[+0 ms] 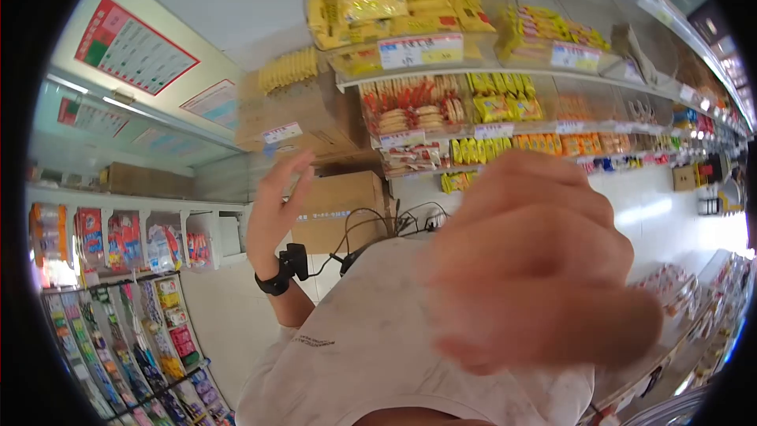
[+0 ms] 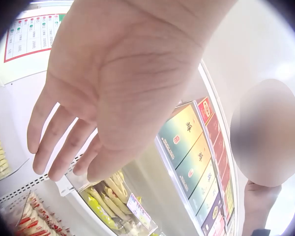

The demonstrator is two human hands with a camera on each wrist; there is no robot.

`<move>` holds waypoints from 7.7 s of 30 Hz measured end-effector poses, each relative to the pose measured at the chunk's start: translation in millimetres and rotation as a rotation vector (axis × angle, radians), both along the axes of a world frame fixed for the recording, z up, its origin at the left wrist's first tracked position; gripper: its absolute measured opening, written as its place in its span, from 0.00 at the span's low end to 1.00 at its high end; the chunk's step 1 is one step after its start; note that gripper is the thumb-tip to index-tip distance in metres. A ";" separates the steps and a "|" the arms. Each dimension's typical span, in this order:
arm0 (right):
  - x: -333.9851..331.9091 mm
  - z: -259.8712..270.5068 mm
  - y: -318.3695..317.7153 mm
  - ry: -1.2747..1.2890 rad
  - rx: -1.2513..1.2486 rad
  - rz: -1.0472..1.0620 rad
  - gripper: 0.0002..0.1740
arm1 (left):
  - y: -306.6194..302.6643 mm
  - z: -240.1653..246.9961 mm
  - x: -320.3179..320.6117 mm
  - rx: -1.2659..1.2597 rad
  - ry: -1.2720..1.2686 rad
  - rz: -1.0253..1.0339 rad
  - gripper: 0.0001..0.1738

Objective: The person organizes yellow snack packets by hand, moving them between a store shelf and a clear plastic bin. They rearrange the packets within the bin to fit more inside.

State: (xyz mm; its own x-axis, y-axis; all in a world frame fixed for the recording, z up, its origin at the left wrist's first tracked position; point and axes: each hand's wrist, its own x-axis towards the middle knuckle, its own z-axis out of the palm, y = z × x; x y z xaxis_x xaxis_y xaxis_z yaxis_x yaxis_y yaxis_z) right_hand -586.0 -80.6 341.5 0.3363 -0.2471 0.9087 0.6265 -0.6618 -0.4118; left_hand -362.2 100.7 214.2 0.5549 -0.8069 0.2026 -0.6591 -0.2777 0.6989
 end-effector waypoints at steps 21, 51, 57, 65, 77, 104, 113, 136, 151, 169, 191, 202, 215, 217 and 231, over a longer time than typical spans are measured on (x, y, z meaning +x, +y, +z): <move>155.7 -43.8 -129.2 0.516 -0.430 -0.271 0.17 | 9.2 15.3 -9.7 -0.259 0.325 -0.061 0.13; 202.5 -70.8 -65.7 0.410 -0.070 -0.353 0.22 | 2.5 -6.3 -18.6 -0.668 0.862 -0.114 0.21; 174.2 -61.0 -57.9 0.384 0.290 -0.267 0.20 | 15.8 -11.3 -10.3 -0.870 1.002 -0.020 0.18; 135.0 -99.9 27.6 0.337 -0.395 -0.220 0.17 | -14.0 -15.3 -3.2 -1.205 1.313 0.022 0.29; 128.8 -107.6 18.0 0.421 -0.103 -0.080 0.19 | -23.1 -23.1 -3.5 -1.064 1.120 0.204 0.21; 202.6 -74.0 -59.5 0.400 0.077 -0.413 0.13 | -15.9 -19.9 -2.2 -0.977 0.972 0.333 0.26; 178.1 -98.7 -0.1 0.410 -0.179 -0.399 0.12 | -39.6 -41.4 9.2 -1.100 1.041 0.387 0.23; 98.2 -117.7 -36.8 0.399 0.277 -0.298 0.09 | 109.3 -98.3 41.6 -0.864 1.050 0.600 0.21; 223.6 -89.0 -85.0 0.748 -0.026 -0.687 0.24 | 128.1 -80.3 42.5 -0.852 1.109 0.436 0.29; 192.8 -99.9 127.0 0.928 -0.171 0.376 0.20 | 113.8 -98.3 53.3 -0.782 1.535 0.184 0.29; 463.0 -254.4 53.3 1.037 -0.027 0.410 0.20 | 171.9 -98.9 22.4 -1.172 1.034 0.818 0.32; 520.2 -295.9 38.1 1.691 -0.660 0.282 0.24 | 179.1 -79.5 7.1 -1.131 0.805 1.009 0.28; 349.7 -174.9 36.3 1.030 0.558 0.838 0.23 | 145.5 -82.4 49.7 -1.048 0.958 0.911 0.34; 324.8 -165.8 44.5 0.974 0.413 0.814 0.25 | 137.5 -87.6 59.7 -1.029 1.020 0.837 0.34; 243.8 -142.6 106.6 1.049 0.120 0.689 0.19 | 94.8 -103.1 72.1 -0.883 1.270 0.518 0.29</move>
